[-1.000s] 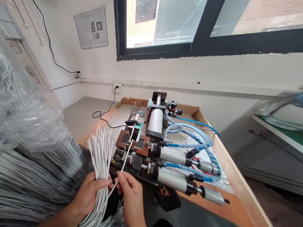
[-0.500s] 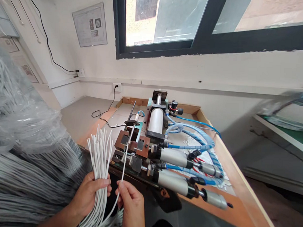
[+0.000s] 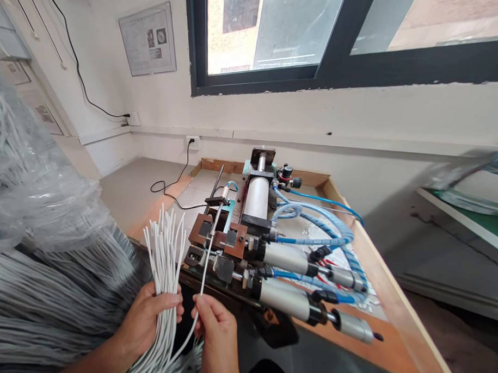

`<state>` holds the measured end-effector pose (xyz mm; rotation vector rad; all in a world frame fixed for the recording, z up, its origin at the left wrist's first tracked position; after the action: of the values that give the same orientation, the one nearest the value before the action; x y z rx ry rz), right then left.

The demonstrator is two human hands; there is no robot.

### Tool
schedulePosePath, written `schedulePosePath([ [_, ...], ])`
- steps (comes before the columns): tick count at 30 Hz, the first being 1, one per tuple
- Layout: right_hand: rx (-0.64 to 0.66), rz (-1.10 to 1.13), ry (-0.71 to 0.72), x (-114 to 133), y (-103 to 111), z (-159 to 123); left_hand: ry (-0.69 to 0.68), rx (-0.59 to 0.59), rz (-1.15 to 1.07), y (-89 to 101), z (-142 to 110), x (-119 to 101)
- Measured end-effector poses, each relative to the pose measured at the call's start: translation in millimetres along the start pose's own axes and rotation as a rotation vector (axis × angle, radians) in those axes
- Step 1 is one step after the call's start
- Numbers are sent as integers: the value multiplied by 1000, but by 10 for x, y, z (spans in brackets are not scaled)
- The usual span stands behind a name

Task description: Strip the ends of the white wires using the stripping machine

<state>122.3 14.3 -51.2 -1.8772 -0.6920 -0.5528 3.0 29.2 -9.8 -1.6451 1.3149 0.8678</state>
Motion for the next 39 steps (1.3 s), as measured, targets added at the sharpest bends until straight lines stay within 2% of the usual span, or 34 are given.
schedulePosePath([
  [3,23,12,-37,28,-30,17,3,16,2,-8,-10,-3],
  [7,141,123,-149,66,-163,44,-12,48,24,-11,-25,21],
  [9,218,172,-199,78,-260,49,-54,100,33,-22,-31,23],
  [11,261,160,-183,86,-332,48,-112,152,34,-33,-39,13],
  [14,200,68,-34,102,-334,34,-154,169,28,-26,-46,3],
  [17,105,29,42,88,-251,0,-112,122,16,4,-38,26],
  [22,-14,42,65,79,-148,-1,-37,52,5,34,-12,64],
  [27,-78,190,-7,140,-226,97,-20,50,7,2,-3,11],
  [30,-77,232,-65,157,-281,141,2,59,-5,-18,-6,-7],
  [34,9,265,-151,120,-319,134,-9,83,7,-29,-14,5],
  [39,91,201,-104,106,-295,67,-52,117,41,-31,-23,36],
])
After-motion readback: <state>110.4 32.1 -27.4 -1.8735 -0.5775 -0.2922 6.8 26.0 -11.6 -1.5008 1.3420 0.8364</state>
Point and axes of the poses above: each hand's wrist, its own z-axis towards the middle knuckle, its own y-axis out of the back of the hand, x = y × z, the point moved 3 cm from there along z, towards the middle knuckle, and after that the axes turned 12 degrees about z, right-handed, at the moved point
